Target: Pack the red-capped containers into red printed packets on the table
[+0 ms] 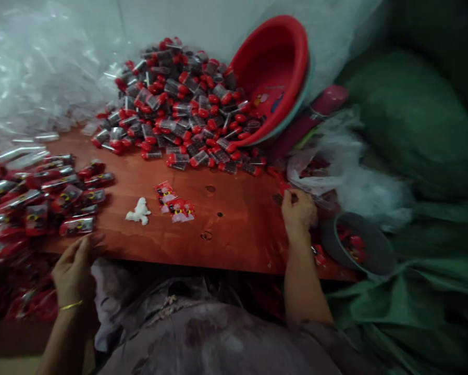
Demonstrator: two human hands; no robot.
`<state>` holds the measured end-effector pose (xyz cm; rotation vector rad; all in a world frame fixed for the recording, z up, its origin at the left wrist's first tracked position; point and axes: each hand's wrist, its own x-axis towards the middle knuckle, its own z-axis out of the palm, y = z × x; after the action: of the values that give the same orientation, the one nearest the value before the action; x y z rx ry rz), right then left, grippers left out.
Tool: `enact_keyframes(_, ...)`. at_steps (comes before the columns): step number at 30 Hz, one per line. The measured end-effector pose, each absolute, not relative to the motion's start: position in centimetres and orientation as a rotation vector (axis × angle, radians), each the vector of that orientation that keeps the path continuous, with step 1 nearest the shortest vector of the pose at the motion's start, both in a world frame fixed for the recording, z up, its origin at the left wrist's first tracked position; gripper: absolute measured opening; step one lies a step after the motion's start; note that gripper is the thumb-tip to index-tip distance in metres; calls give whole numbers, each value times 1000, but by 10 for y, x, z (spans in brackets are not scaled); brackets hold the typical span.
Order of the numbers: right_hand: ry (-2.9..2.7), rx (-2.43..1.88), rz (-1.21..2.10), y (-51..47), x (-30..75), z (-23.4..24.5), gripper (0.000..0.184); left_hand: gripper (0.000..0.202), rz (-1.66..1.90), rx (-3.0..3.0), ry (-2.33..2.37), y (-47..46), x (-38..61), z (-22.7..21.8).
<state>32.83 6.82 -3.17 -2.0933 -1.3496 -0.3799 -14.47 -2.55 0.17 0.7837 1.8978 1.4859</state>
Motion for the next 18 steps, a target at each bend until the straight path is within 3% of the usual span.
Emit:
enact_keyframes(4,-1381,-1974,-462,66,323,-32,35,24,1457,1067,1975,-5,-134,-5)
enact_keyframes(9,-1497,-1749,-360,58,275,-26,33,32,874,1920,2182,37,-113,-13)
enact_keyframes(13,-1632,-1586,-123,45,223,-29,29,32,551,1991,2279,49,-115,-24)
enact_keyframes(18,-1640,-1523,165,31,179,-41,26,39,577,2025,2338,41,-108,-20)
